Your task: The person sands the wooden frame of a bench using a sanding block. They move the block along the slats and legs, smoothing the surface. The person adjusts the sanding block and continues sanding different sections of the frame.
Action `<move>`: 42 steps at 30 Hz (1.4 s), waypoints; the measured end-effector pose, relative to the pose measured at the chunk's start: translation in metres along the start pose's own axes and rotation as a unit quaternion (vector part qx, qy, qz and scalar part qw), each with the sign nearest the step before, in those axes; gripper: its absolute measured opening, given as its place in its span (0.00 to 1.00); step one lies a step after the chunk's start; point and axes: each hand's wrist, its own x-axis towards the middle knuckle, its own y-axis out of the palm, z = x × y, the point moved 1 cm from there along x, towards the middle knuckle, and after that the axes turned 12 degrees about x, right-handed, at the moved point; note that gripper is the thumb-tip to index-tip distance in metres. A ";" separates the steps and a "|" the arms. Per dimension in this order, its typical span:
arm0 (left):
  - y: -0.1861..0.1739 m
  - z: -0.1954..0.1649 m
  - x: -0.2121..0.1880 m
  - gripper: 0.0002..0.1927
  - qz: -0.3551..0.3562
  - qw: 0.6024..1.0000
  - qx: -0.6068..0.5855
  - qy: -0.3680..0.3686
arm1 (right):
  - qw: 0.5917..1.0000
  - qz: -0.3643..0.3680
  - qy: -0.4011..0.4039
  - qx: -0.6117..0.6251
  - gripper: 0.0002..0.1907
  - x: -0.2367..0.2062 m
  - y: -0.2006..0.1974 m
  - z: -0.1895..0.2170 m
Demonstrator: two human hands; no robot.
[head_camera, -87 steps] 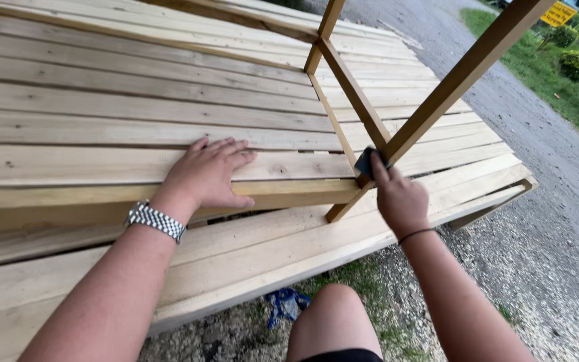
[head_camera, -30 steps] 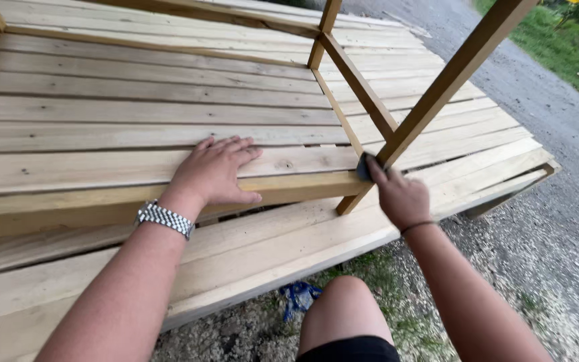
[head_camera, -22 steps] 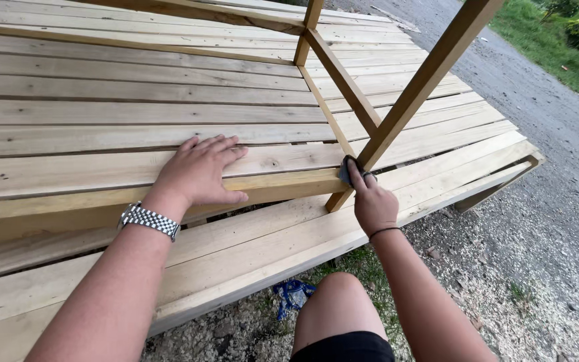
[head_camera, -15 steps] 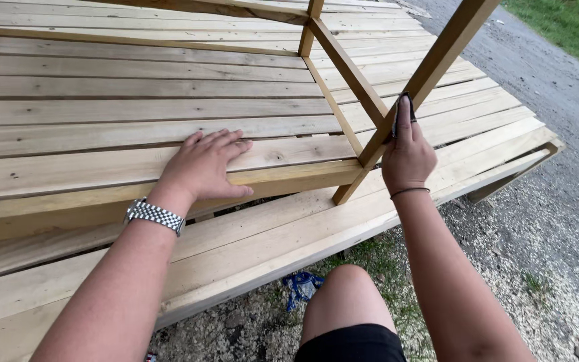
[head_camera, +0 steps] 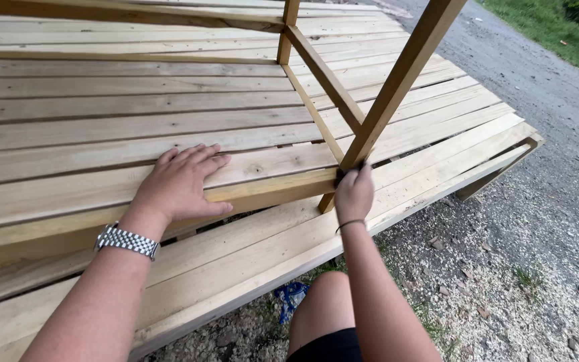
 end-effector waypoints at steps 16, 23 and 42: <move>-0.003 0.001 -0.003 0.51 0.002 1.000 0.007 0.005 | 0.925 0.043 0.134 0.352 0.14 0.025 -0.010 0.024; 0.000 0.009 -0.001 0.48 -0.063 0.996 -0.052 0.028 | 0.979 0.114 -0.164 -0.038 0.27 -0.009 -0.014 0.051; 0.003 0.037 -0.008 0.25 -0.169 0.919 -0.356 -0.021 | 0.795 0.488 -0.169 -0.317 0.41 0.018 0.038 0.036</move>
